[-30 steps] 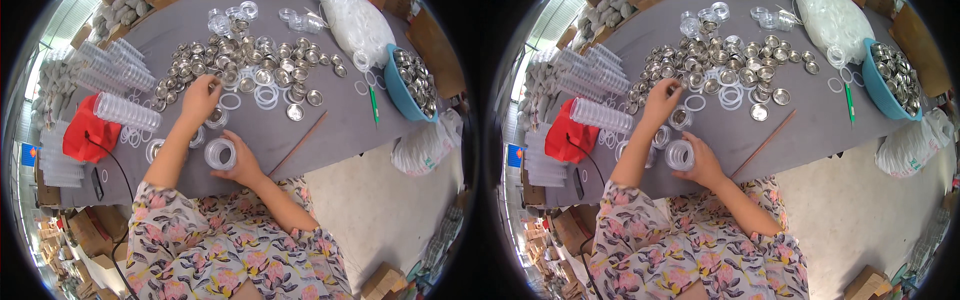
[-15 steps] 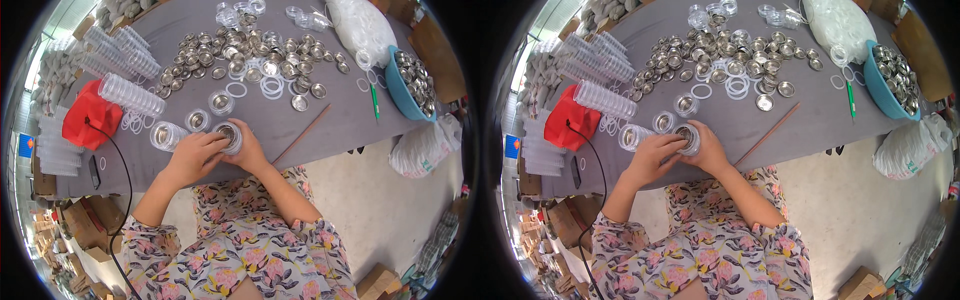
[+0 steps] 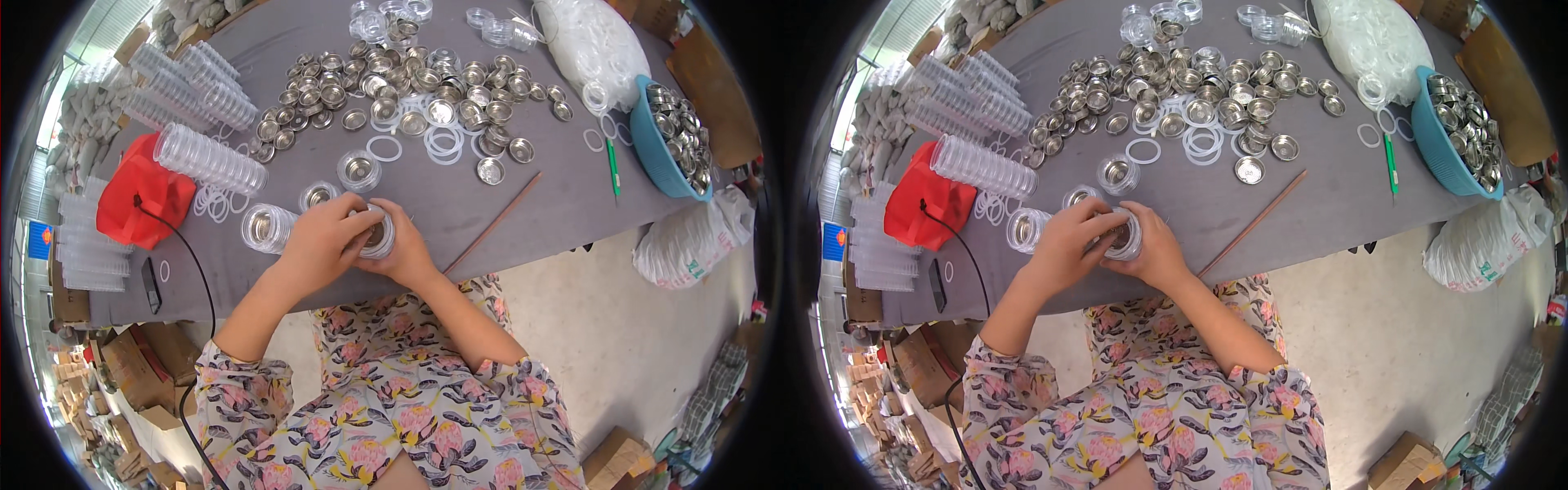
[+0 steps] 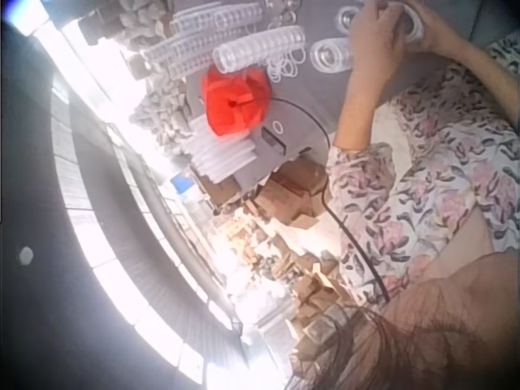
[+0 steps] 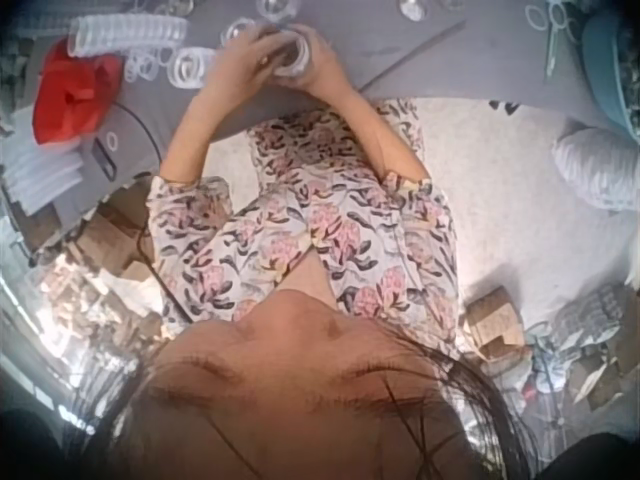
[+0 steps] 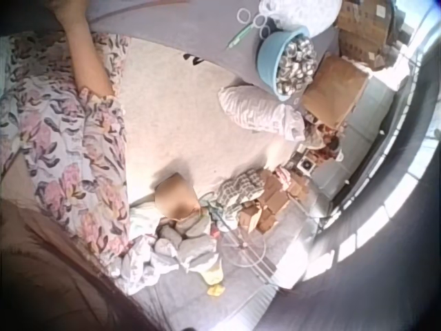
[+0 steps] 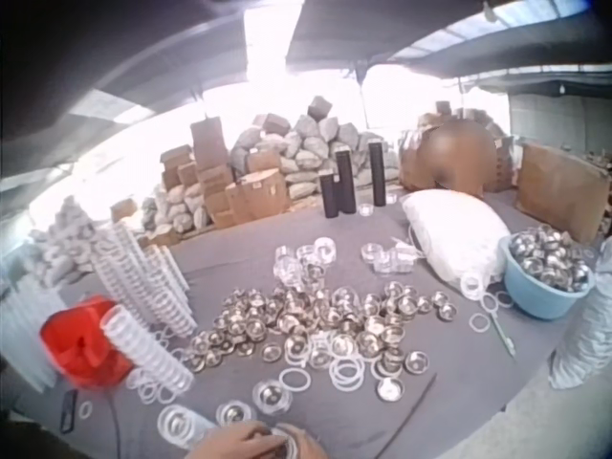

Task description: The person assembles small clear plastic containers by placing metal lids and white rubber seals into them. They handle the components one at a time, stacking the assembled units on the table. The person also uses a thin stick to adjust the seals inside the containers.

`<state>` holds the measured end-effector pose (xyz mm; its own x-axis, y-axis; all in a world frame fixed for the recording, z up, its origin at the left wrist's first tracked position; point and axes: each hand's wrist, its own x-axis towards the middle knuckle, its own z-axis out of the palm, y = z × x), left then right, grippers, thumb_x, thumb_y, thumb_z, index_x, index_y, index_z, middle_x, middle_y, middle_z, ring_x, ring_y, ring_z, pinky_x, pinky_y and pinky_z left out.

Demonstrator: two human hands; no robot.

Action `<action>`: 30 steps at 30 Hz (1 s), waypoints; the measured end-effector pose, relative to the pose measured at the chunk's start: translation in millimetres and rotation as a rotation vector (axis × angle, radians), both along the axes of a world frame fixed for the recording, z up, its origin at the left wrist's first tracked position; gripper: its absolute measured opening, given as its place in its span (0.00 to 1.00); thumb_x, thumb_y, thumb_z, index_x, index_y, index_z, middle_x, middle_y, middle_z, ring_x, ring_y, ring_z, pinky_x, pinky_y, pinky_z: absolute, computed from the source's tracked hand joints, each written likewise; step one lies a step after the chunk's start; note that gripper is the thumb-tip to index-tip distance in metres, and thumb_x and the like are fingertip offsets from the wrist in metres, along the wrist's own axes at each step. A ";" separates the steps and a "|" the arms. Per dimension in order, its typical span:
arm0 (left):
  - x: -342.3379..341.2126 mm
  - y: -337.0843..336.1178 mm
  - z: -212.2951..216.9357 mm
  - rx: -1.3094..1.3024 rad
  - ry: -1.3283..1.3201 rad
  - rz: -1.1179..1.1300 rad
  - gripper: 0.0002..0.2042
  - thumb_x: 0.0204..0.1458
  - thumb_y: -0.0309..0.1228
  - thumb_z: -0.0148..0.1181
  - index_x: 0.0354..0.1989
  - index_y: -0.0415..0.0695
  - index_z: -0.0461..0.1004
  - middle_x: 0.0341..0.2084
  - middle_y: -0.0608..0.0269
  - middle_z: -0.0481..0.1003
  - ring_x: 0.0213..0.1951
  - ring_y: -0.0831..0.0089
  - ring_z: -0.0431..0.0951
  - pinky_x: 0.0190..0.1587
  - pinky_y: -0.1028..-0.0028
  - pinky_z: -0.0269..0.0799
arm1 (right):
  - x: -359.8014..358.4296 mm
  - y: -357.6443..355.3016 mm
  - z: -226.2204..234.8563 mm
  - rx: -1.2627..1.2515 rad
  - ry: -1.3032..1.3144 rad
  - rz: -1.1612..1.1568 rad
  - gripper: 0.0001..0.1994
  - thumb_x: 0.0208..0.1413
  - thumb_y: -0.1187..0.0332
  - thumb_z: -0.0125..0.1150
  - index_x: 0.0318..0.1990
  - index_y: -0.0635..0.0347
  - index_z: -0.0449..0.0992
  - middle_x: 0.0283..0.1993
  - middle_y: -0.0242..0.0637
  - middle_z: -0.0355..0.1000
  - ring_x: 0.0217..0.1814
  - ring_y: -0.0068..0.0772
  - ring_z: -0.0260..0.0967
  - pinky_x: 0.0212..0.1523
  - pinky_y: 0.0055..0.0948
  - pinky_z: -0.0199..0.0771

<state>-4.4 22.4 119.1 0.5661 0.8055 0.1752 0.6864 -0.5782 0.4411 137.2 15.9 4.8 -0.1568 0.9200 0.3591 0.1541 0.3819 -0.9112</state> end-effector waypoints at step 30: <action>-17.2 17.4 38.4 -0.091 0.271 -0.304 0.14 0.38 0.22 0.62 0.36 0.44 0.74 0.34 0.62 0.70 0.36 0.61 0.73 0.36 0.65 0.68 | 2.3 0.3 3.8 -0.027 0.006 0.023 0.44 0.26 0.60 0.78 0.55 0.61 0.60 0.50 0.45 0.68 0.52 0.50 0.66 0.51 0.41 0.67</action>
<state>-21.7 39.8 157.4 0.7961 0.6003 -0.0768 0.5890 -0.7394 0.3263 139.5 16.2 8.6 -0.1761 0.9256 0.3351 0.1404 0.3605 -0.9221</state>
